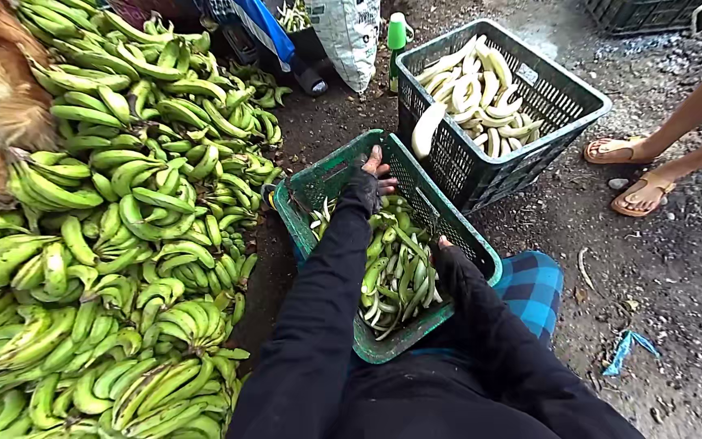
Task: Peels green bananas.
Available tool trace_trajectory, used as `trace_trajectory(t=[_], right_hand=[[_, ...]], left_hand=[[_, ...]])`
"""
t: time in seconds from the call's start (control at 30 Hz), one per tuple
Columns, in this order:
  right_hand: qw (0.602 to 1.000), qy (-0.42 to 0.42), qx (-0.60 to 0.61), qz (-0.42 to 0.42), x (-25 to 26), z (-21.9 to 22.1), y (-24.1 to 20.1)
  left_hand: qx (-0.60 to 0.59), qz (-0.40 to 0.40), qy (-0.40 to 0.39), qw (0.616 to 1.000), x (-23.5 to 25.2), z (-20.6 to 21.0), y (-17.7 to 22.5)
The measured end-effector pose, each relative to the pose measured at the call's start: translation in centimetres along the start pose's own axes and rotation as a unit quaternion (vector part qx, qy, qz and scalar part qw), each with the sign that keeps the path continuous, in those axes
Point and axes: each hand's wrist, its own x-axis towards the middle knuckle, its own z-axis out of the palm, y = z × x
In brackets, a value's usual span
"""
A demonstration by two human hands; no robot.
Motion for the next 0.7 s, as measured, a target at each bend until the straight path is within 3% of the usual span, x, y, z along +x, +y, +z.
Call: trace_trajectory(t=[0.03, 0.1, 0.13, 0.2, 0.27, 0.37, 0.47, 0.5, 0.6, 0.7], right_hand=[[1.000, -0.003, 0.007, -0.006, 1.6, 0.5, 1.2], [0.998, -0.034, -0.045, -0.010, 1.9, 0.8, 1.0], [0.994, -0.064, -0.086, -0.001, 0.3, 0.5, -0.4], [0.991, -0.082, -0.108, 0.004, -0.6, 0.3, -1.5], [0.985, -0.082, -0.152, -0.005, -0.8, 0.0, -2.0], [0.960, -0.110, -0.256, -0.002, -0.9, -0.4, -2.7], [0.985, -0.084, -0.150, -0.017, 0.4, 0.1, -0.9], [0.995, -0.065, -0.065, -0.026, 0.2, 0.1, -0.6], [0.994, -0.007, 0.081, -0.073, -0.5, 0.2, -0.6], [0.992, -0.031, 0.028, -0.122, -2.1, -0.7, -2.9]], left_hand=[[0.139, 0.002, 0.026, 0.990, 0.6, -0.7, -0.4], [0.439, -0.030, 0.053, 0.896, 0.6, -2.5, -4.6], [0.519, -0.065, 0.040, 0.851, 0.4, -3.4, -8.6], [0.568, -0.145, 0.005, 0.810, 0.3, -4.2, -17.0], [0.540, -0.218, 0.014, 0.813, 0.0, -3.2, -20.5], [0.540, -0.242, 0.038, 0.805, 0.0, -2.1, -21.5], [0.558, -0.249, 0.022, 0.791, 0.3, -2.2, -22.4], [0.556, -0.247, 0.023, 0.793, 0.4, -2.1, -22.9], [0.474, -0.236, 0.075, 0.845, -0.5, -1.7, -22.8], [0.325, -0.146, 0.103, 0.929, -1.8, -2.1, -19.2]])
